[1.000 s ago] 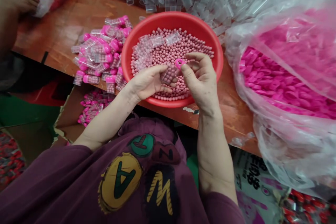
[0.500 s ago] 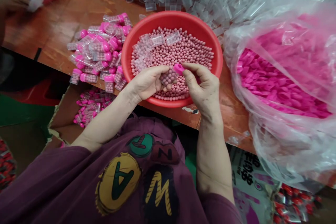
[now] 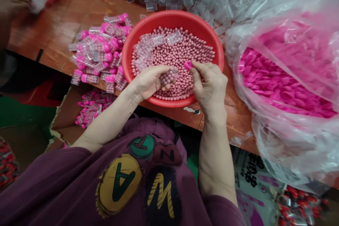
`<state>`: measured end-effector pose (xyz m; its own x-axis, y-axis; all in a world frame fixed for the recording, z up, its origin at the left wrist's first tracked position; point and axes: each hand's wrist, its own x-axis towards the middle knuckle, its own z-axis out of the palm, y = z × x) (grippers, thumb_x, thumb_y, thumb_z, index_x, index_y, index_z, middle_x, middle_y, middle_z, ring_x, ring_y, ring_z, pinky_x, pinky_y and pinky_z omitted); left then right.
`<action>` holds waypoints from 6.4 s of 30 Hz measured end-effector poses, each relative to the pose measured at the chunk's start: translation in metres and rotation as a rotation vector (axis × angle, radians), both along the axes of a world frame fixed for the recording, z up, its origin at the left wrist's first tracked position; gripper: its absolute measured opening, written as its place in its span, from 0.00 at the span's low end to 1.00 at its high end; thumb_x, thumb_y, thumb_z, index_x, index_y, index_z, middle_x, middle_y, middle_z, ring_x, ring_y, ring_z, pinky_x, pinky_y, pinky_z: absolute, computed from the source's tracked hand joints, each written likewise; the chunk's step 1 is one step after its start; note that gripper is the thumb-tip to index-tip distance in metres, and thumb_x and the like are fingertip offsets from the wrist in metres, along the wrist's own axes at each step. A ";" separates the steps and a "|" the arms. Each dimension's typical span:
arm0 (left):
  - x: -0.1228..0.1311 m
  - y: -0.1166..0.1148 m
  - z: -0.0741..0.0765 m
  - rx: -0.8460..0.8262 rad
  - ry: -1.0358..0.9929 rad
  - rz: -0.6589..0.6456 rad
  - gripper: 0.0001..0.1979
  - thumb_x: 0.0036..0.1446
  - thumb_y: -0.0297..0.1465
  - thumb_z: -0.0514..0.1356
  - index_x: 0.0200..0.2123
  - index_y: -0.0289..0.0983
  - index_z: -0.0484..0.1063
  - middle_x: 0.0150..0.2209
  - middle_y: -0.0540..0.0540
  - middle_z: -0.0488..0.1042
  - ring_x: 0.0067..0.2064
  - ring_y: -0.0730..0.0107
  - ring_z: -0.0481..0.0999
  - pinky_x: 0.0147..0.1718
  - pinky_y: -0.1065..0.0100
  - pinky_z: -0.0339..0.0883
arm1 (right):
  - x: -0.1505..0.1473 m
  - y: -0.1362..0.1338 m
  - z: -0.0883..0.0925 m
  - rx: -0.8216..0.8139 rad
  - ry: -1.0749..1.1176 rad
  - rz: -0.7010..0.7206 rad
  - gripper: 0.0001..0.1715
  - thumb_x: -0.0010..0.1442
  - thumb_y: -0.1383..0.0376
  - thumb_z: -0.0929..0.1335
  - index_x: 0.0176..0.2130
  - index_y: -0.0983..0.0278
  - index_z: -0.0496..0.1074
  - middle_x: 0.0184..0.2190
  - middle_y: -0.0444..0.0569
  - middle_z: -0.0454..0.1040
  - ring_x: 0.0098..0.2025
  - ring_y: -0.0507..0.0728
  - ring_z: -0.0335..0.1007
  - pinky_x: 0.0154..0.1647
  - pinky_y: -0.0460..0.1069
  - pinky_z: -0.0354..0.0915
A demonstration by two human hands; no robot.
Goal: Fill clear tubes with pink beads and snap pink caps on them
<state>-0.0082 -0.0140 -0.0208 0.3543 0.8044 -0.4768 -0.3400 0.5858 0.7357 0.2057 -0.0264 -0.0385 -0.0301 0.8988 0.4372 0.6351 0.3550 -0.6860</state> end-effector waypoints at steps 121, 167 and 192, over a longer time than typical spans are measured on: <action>0.000 -0.009 -0.014 0.243 -0.062 0.066 0.12 0.61 0.29 0.79 0.44 0.35 0.82 0.43 0.50 0.84 0.42 0.75 0.79 0.48 0.71 0.73 | -0.032 -0.022 -0.028 0.064 0.193 -0.011 0.21 0.79 0.47 0.70 0.62 0.54 0.79 0.50 0.52 0.83 0.50 0.62 0.84 0.54 0.62 0.84; 0.018 -0.015 -0.016 0.346 0.250 0.088 0.03 0.71 0.21 0.67 0.43 0.33 0.80 0.37 0.47 0.82 0.38 0.72 0.79 0.43 0.70 0.74 | -0.047 -0.023 -0.011 -0.169 -0.403 0.053 0.31 0.67 0.53 0.73 0.64 0.63 0.72 0.53 0.64 0.82 0.54 0.74 0.81 0.57 0.70 0.77; -0.034 0.006 0.005 1.200 1.349 -0.364 0.16 0.78 0.23 0.54 0.57 0.32 0.80 0.60 0.34 0.83 0.64 0.53 0.82 0.68 0.54 0.75 | -0.047 0.047 -0.015 -0.572 0.334 0.279 0.21 0.66 0.62 0.74 0.56 0.55 0.68 0.33 0.40 0.79 0.33 0.58 0.81 0.43 0.57 0.83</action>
